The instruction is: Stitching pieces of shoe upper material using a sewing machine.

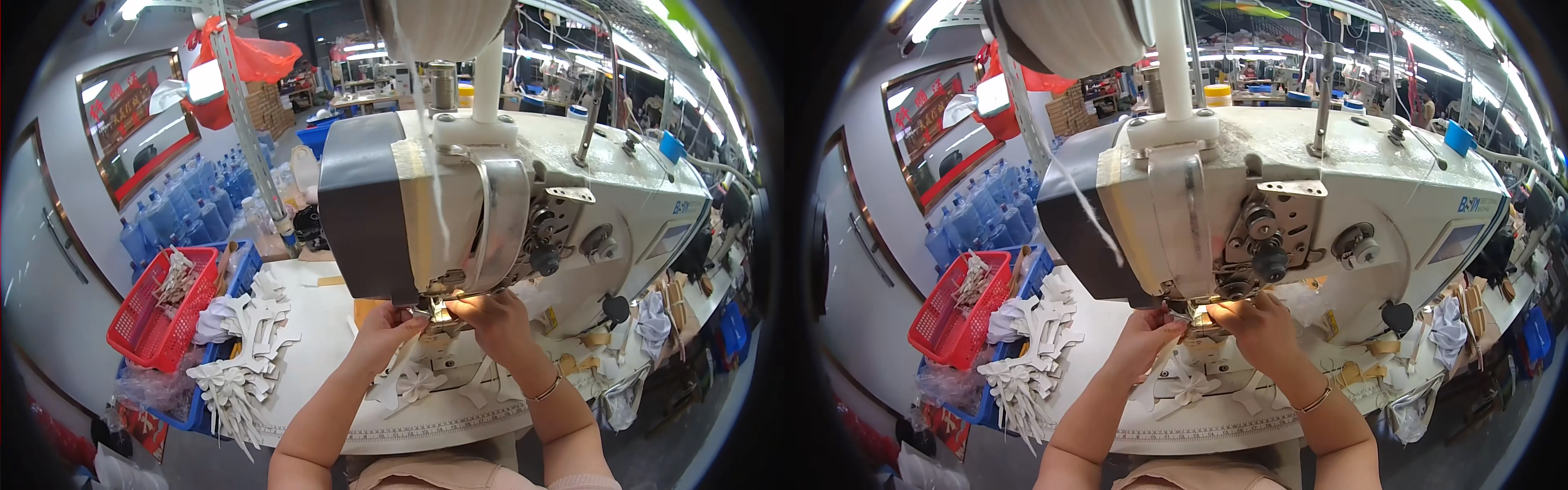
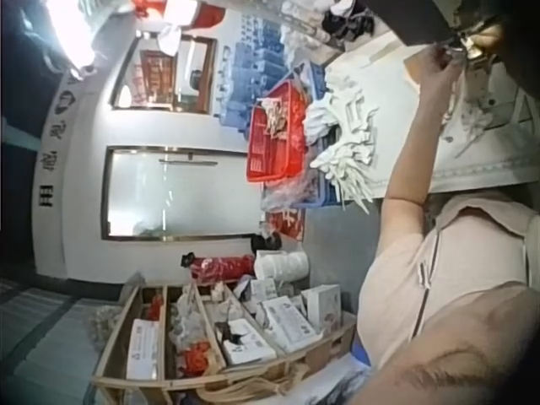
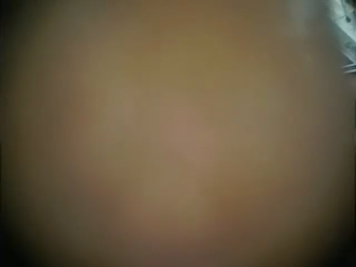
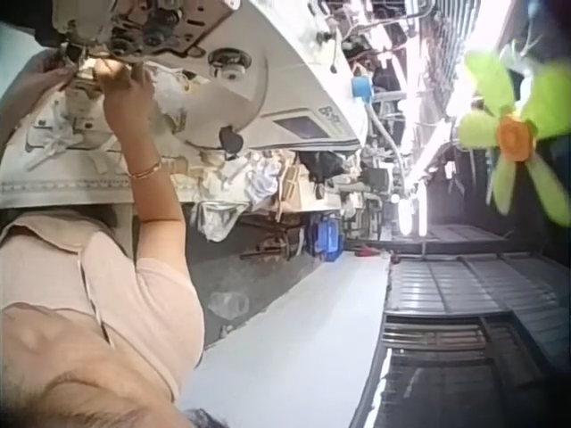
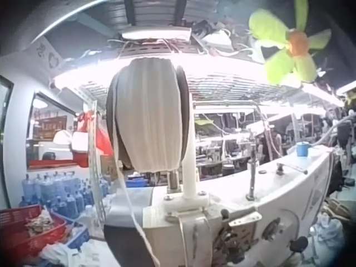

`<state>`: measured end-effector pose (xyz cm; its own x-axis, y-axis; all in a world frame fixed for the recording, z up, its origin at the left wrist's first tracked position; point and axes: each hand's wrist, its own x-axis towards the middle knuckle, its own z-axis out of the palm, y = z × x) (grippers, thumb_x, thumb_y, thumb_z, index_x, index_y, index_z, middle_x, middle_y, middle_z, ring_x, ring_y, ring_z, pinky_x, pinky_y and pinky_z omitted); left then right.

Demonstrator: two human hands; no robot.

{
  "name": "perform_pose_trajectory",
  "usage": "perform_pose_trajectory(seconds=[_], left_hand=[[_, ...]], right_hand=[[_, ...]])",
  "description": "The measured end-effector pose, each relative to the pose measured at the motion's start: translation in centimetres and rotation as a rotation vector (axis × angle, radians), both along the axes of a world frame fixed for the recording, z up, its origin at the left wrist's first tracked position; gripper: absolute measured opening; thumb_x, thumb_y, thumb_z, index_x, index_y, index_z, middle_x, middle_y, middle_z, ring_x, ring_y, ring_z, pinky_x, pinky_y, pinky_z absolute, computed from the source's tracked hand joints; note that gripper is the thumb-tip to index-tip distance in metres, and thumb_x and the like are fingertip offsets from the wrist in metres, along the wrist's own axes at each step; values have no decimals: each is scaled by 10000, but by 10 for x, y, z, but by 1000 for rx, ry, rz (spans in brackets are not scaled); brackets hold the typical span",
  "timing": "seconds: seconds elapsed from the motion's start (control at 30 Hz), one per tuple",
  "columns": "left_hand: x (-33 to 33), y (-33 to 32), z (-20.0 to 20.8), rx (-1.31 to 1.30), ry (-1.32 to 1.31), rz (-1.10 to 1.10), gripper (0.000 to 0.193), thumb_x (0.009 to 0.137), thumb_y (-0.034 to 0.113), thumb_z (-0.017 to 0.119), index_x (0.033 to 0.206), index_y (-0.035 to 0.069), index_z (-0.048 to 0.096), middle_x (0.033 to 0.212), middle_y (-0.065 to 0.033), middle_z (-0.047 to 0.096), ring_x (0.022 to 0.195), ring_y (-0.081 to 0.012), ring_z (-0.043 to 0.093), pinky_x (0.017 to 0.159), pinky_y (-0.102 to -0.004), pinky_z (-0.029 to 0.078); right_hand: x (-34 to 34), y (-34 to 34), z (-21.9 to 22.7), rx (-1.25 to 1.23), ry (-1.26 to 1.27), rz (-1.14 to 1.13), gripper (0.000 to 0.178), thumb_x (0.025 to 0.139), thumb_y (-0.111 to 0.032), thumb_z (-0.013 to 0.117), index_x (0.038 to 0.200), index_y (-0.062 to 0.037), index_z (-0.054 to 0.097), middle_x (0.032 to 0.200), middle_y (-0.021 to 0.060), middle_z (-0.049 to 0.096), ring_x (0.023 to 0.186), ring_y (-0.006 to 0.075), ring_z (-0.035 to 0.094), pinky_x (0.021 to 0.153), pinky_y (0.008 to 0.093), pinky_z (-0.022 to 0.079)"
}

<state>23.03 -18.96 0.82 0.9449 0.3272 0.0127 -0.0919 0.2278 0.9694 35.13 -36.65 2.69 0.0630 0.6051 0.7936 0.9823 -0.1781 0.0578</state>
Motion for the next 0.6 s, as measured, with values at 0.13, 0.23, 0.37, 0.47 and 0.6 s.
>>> perform_pose_trajectory(seconds=[0.13,0.23,0.37,0.47,0.6], left_hand=[[2,8,0,-32,44,-33,211,817,72,683,1003,29,592,825,-6,586,764,-74,553,710,-204,434],[12,21,0,-31,-29,-116,204,833,28,641,1027,-4,585,943,-58,610,847,-136,596,773,-286,497],[36,39,9,41,32,-95,313,781,23,683,1078,15,583,1010,-67,606,905,-169,594,792,-318,510],[42,47,14,215,-81,-201,352,762,10,691,1096,23,582,1031,-75,603,914,-170,594,771,-328,513],[37,38,21,134,-47,-135,341,739,7,707,1066,25,610,972,-74,620,861,-171,609,700,-307,521]], right_hand=[[-17,-4,10,-1,-24,-56,292,689,-74,620,967,-154,658,896,-44,624,760,187,584,636,314,481],[-22,-3,10,18,-76,-78,296,669,-51,610,947,-137,663,923,-34,627,797,174,602,642,309,482],[-29,0,7,54,-134,-126,302,639,-64,611,932,-126,655,914,-27,617,790,171,593,630,304,485],[-34,0,7,52,-140,-147,295,634,-61,608,919,-122,652,913,-22,616,793,174,594,633,306,488],[-34,-3,10,54,-77,-126,314,617,-37,621,922,-107,652,930,-11,619,832,197,606,651,317,501]])
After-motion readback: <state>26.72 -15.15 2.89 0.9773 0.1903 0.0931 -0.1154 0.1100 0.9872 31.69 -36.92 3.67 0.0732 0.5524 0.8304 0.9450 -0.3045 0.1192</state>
